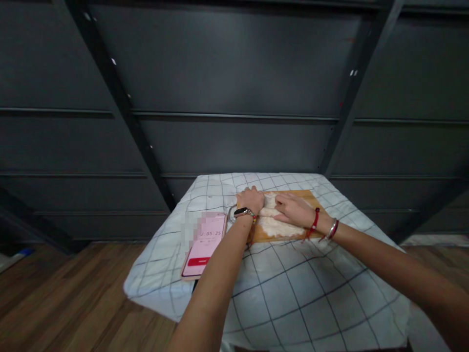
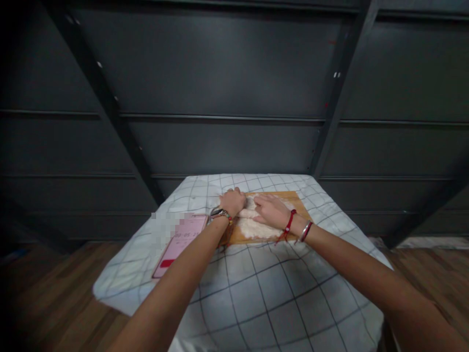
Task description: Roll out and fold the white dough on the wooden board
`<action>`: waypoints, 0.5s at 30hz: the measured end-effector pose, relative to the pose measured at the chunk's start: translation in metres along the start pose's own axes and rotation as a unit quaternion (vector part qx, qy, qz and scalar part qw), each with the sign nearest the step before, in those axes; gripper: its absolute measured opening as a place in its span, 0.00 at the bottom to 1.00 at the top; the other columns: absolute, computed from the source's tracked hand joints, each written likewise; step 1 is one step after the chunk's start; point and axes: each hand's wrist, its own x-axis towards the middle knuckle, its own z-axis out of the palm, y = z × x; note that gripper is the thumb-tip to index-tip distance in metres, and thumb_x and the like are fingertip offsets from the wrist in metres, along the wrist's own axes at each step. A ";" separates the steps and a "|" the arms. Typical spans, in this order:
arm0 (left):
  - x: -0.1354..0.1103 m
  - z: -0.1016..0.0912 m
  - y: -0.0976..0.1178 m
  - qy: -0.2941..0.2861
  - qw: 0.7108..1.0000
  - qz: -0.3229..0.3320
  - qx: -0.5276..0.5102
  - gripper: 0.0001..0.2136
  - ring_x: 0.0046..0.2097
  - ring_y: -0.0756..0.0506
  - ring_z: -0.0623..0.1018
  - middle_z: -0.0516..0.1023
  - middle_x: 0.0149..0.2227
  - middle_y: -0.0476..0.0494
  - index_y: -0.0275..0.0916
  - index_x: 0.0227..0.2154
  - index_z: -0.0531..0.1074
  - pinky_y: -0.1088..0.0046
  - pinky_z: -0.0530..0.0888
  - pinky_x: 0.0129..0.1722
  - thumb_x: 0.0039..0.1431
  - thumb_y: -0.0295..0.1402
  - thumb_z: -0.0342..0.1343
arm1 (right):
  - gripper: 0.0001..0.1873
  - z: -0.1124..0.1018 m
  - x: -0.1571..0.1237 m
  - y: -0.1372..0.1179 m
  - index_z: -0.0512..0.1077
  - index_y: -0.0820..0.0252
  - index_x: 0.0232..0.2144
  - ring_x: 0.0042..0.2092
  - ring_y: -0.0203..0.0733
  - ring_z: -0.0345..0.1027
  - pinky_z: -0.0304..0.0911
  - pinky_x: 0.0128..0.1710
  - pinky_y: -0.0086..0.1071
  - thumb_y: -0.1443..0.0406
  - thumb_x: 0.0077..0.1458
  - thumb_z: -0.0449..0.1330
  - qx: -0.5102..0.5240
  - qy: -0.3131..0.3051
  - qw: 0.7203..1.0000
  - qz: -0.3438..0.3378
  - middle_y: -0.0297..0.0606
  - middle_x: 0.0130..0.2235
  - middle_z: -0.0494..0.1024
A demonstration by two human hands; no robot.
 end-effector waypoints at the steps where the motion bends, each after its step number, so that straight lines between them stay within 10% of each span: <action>1: 0.000 0.000 0.001 0.014 1.000 -0.007 -0.005 0.21 0.54 0.36 0.68 0.67 0.52 0.29 0.35 0.53 0.62 0.55 0.61 0.51 0.64 0.38 0.35 | 0.16 0.001 0.000 0.001 0.75 0.65 0.29 0.41 0.46 0.63 0.59 0.43 0.39 0.57 0.57 0.57 -0.003 0.005 1.000 -0.003 0.44 0.37 0.70; 15: 0.002 -0.001 0.005 0.062 0.997 -0.020 -0.028 0.20 0.49 0.35 0.71 0.71 0.47 0.31 0.34 0.48 0.66 0.54 0.64 0.47 0.62 0.37 0.35 | 0.16 0.022 0.006 0.019 0.74 0.64 0.26 0.33 0.38 0.59 0.58 0.37 0.32 0.62 0.60 0.52 0.108 0.046 0.993 0.001 0.39 0.32 0.67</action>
